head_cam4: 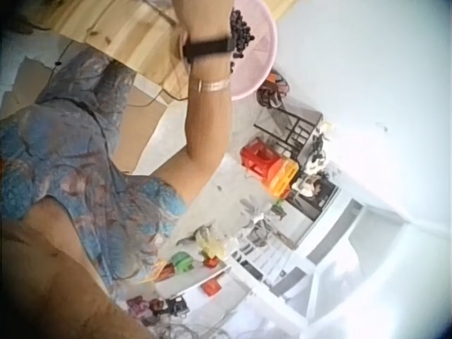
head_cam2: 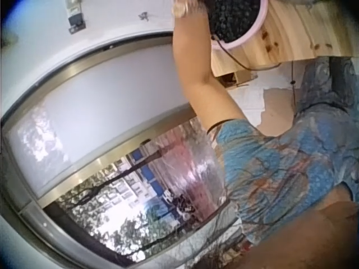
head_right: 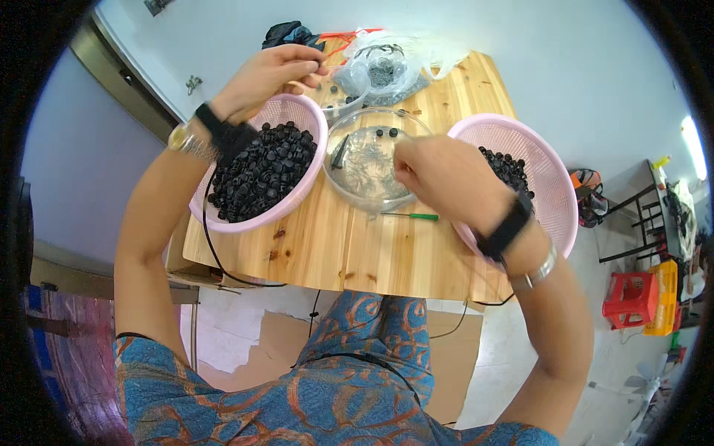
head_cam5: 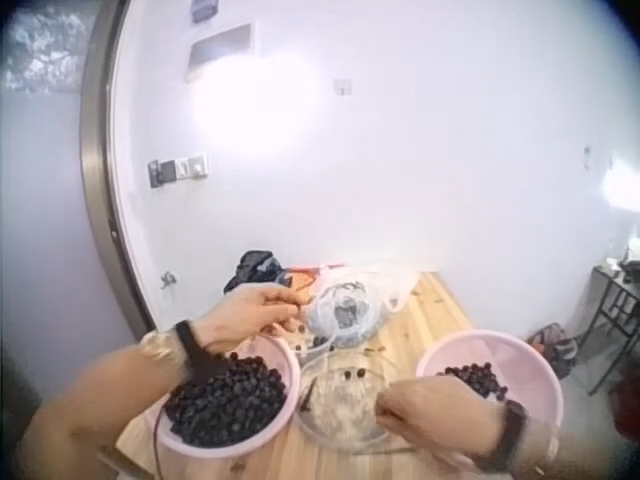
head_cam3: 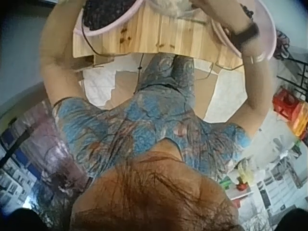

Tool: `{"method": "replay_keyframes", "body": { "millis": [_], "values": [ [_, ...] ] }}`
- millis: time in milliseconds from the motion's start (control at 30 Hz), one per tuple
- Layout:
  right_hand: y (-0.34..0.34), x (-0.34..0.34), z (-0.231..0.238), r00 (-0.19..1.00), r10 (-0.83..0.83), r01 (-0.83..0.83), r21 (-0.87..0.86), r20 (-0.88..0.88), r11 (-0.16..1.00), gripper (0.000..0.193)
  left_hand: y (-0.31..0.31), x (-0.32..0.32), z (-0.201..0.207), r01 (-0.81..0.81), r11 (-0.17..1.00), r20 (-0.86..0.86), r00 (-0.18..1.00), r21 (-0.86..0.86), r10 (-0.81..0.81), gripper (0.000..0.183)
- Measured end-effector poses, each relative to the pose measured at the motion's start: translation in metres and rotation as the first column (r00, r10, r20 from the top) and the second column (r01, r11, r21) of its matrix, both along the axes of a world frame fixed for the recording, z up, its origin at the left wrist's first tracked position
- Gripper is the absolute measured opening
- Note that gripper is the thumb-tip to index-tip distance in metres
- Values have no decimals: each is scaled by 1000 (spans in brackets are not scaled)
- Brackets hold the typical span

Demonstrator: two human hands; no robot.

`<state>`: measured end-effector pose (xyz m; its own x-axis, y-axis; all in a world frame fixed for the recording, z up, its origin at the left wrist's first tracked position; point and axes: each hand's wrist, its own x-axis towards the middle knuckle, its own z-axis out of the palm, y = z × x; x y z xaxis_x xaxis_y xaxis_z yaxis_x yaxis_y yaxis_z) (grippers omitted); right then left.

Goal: Inspecting and sorting small black components into baskets on a wooden table.

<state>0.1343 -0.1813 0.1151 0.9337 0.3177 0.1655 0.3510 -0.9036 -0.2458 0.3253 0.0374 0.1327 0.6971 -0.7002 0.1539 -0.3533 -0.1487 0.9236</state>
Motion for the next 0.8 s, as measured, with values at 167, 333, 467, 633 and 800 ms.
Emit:
{"method": "replay_keyframes", "body": {
  "millis": [167,333,467,633,800],
  "values": [
    [7,64,-45,972,-27,-33,-250,-233,968,11,54,-119,13,97,987,-273,953,-126,-129,25],
    [37,95,-80,973,-96,9,-378,-211,926,12,106,-198,-26,97,986,-628,762,-132,-159,20],
    [44,103,-89,967,-154,55,-424,-203,904,20,122,-220,-74,-2,994,-743,664,-113,-83,18],
    [50,105,-88,940,-208,65,-454,-271,888,32,129,-234,-125,-125,975,-819,567,-186,-84,19],
    [52,103,-84,916,-246,75,-469,-316,880,24,114,-245,-149,-180,960,-868,486,-212,-101,19]
  ]
}}
